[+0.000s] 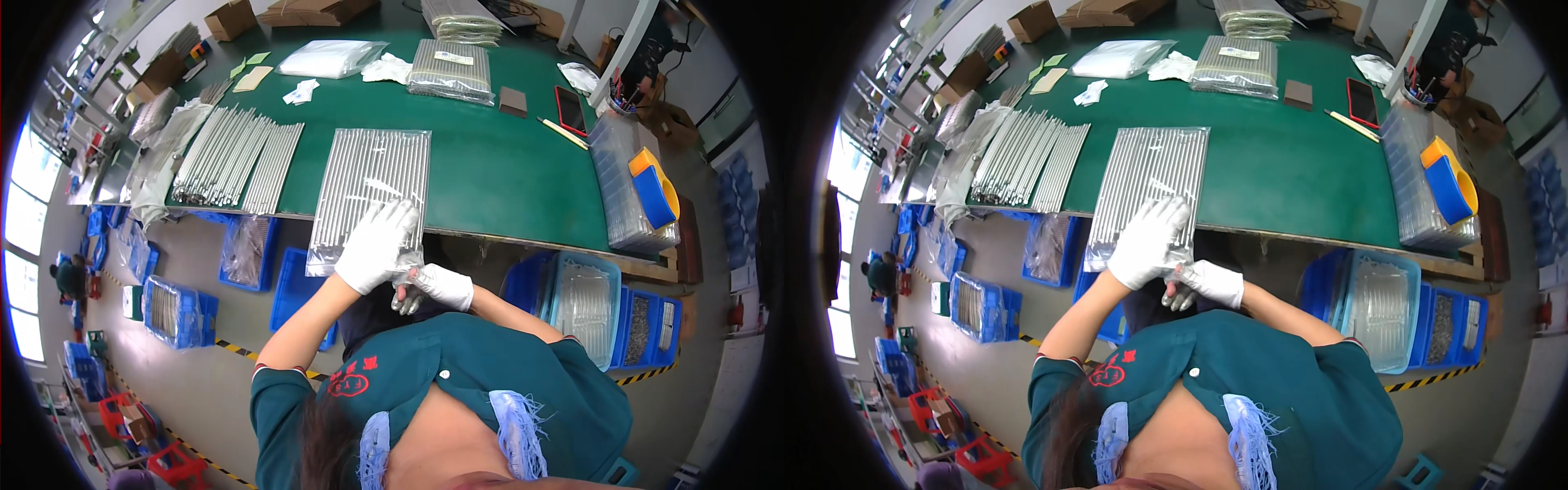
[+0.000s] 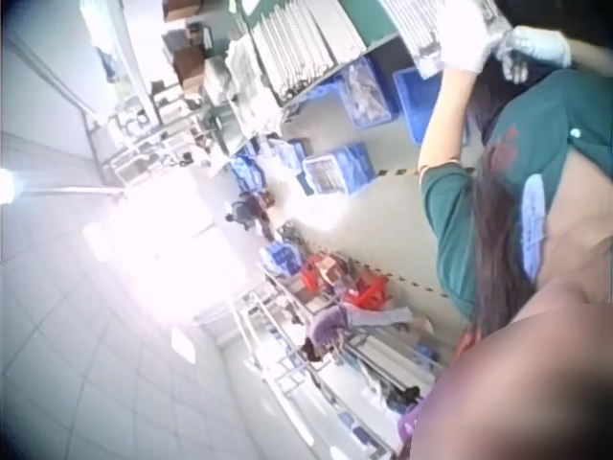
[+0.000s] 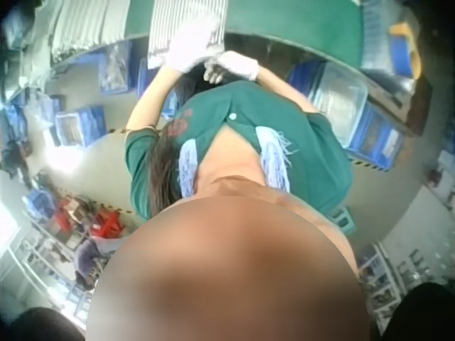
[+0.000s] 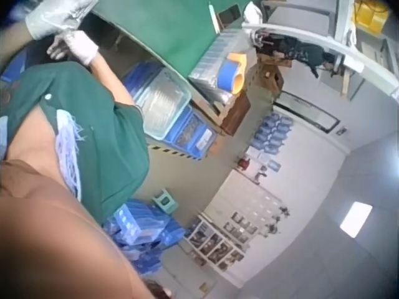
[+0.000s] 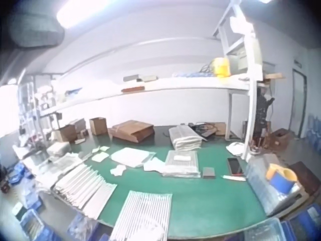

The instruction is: Cleaning, organizing, and packing bundles of thin metal rods into plastic bags and sealing them with tape.

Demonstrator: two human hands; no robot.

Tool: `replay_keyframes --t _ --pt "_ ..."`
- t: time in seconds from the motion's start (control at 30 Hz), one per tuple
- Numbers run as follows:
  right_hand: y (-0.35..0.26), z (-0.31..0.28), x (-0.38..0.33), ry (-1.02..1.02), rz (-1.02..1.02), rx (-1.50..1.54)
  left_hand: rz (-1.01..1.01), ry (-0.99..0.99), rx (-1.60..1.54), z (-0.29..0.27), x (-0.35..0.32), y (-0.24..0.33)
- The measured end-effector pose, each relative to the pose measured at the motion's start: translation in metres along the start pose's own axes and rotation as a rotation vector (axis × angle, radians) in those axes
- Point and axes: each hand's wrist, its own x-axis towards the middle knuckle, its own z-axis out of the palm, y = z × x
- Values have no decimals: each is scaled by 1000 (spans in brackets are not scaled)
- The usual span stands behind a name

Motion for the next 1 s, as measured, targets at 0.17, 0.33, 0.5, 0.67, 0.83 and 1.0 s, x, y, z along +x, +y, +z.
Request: replay_keyframes --t 0.17,0.33,0.5,0.67,0.83,1.0 --pt "5 2 6 219 47 64 -12 90 88 10 -1 -2" --pt "-7 13 10 182 -19 -129 -39 -7 113 -15 -6 -5" --pt "-9 26 18 375 10 123 28 -20 151 -27 -14 -34" --pt "-6 19 31 437 -211 181 -10 12 257 -11 1 -54" --pt "-63 11 3 490 -295 -39 -128 68 123 0 20 -35" --pt "-25 -3 -41 451 -35 -135 -22 5 190 2 13 2"
